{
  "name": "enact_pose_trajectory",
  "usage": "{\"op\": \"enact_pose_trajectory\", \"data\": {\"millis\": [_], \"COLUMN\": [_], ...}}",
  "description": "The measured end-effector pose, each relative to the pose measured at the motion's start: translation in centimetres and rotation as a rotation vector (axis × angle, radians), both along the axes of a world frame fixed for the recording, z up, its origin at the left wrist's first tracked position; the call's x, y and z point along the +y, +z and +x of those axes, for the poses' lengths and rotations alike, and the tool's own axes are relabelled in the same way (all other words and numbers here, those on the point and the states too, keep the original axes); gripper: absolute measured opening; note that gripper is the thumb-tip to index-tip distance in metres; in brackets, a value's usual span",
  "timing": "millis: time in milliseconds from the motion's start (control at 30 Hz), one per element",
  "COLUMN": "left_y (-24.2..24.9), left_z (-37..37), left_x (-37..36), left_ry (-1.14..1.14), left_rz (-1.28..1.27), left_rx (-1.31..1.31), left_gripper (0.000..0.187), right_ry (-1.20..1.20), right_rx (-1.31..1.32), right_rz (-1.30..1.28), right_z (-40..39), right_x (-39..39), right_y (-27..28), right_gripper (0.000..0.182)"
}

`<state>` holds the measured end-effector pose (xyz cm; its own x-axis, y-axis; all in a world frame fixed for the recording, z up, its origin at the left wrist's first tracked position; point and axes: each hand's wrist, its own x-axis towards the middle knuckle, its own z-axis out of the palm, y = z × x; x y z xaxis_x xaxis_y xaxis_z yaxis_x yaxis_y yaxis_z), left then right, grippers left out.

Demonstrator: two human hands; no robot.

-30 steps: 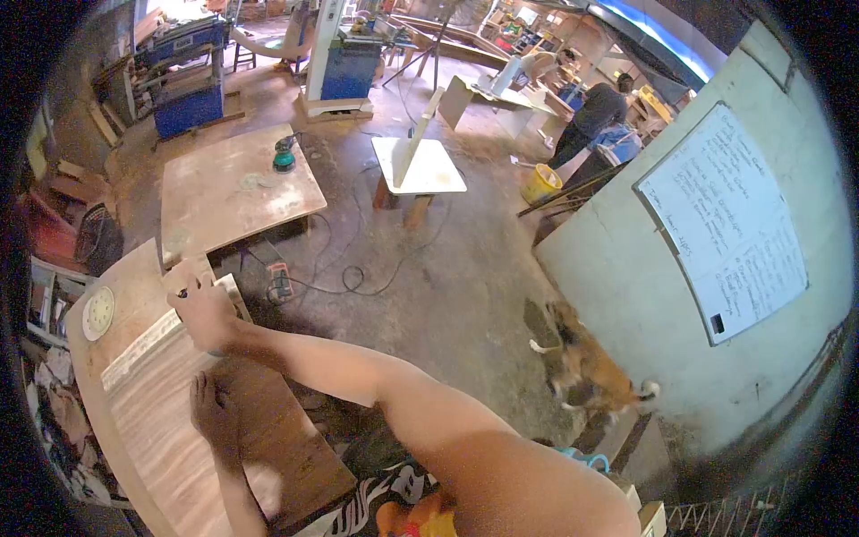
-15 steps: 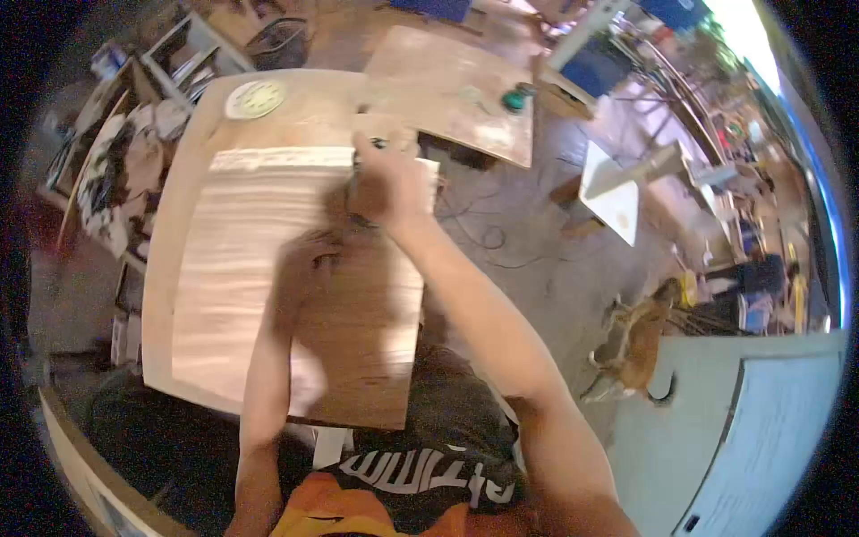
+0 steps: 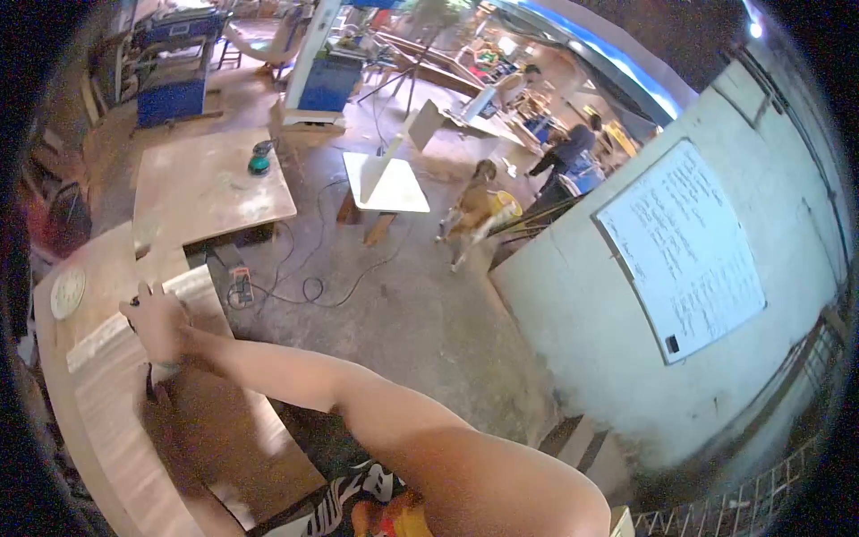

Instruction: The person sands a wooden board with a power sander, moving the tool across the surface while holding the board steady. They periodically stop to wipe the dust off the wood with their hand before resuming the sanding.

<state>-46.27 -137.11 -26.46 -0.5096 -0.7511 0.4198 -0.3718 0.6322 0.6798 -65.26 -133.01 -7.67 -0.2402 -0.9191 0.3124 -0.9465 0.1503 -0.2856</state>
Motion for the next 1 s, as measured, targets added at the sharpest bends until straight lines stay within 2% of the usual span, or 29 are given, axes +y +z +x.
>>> {"op": "enact_pose_trajectory", "data": {"millis": [67, 133, 200, 233, 333, 433, 500, 567, 633, 733, 833, 867, 900, 967, 1000], "left_y": [0.5, 2.6, 3.2, 3.3, 4.6, 5.6, 9.2, 9.4, 6.1, 5.0, 5.6, 5.6, 5.9, 7.1, 7.8], "left_z": [0.4, -0.5, -0.7, -1.3, -2.3, -3.2, -4.5, -5.5, -6.9, -8.5, -9.0, -8.6, -7.9, -7.5, -7.9], "left_x": [0.8, 2.5, 2.4, 2.2, 2.6, 1.8, 2.3, 1.8, 0.0, -0.8, -0.6, -0.4, -0.1, -0.5, -1.0], "left_ry": [0.01, -0.007, -0.013, -0.012, -0.008, -0.043, -0.066, -0.063, -0.026, -0.035, -0.11, -0.128, -0.134, -0.118, -0.117], "left_rz": [-0.122, -0.253, -0.295, -0.293, -0.244, -0.285, -0.206, -0.168, -0.175, -0.193, -0.191, -0.185, -0.167, -0.176, -0.203], "left_rx": [-0.184, -0.447, -0.644, -0.716, -0.618, -0.702, -0.691, -0.649, -0.57, -0.497, -0.451, -0.437, -0.439, -0.46, -0.475], "left_gripper": [0.048, 0.057, 0.066, 0.071, 0.068, 0.069, 0.071, 0.073, 0.073, 0.07, 0.067, 0.067, 0.066, 0.065, 0.064], "right_ry": [0.09, 0.041, 0.055, 0.051, -0.016, -0.083, -0.11, -0.12, -0.108, -0.078, -0.164, -0.166, -0.174, -0.111, -0.174], "right_rx": [-0.07, -0.101, -0.09, -0.078, -0.005, 0.023, 0.041, 0.052, 0.061, 0.012, 0.215, 0.386, 0.477, 0.13, 0.17], "right_rz": [0.101, 0.123, 0.139, 0.028, 0.066, 0.022, 0.032, 0.035, 0.026, 0.063, -0.07, 0.133, 0.116, 0.464, 0.178], "right_z": [0.1, -0.4, -2.3, -3.2, -5.4, -5.7, -6.0, -6.2, -6.5, -6.3, -6.3, -7.3, -8.2, -10.5, -9.8], "right_x": [0.5, 1.2, 2.9, 3.2, 2.2, 2.7, 2.4, 2.2, 1.5, 1.0, -0.1, -0.5, -0.2, -2.4, -1.8], "right_y": [-0.7, -1.1, 0.8, 0.1, -0.9, -1.2, -1.3, -1.5, -1.7, -1.1, -2.2, -2.4, -2.1, -2.2, -1.7], "right_gripper": [0.054, 0.057, 0.059, 0.058, 0.053, 0.049, 0.05, 0.051, 0.053, 0.054, 0.045, 0.043, 0.033, 0.032, 0.039]}}
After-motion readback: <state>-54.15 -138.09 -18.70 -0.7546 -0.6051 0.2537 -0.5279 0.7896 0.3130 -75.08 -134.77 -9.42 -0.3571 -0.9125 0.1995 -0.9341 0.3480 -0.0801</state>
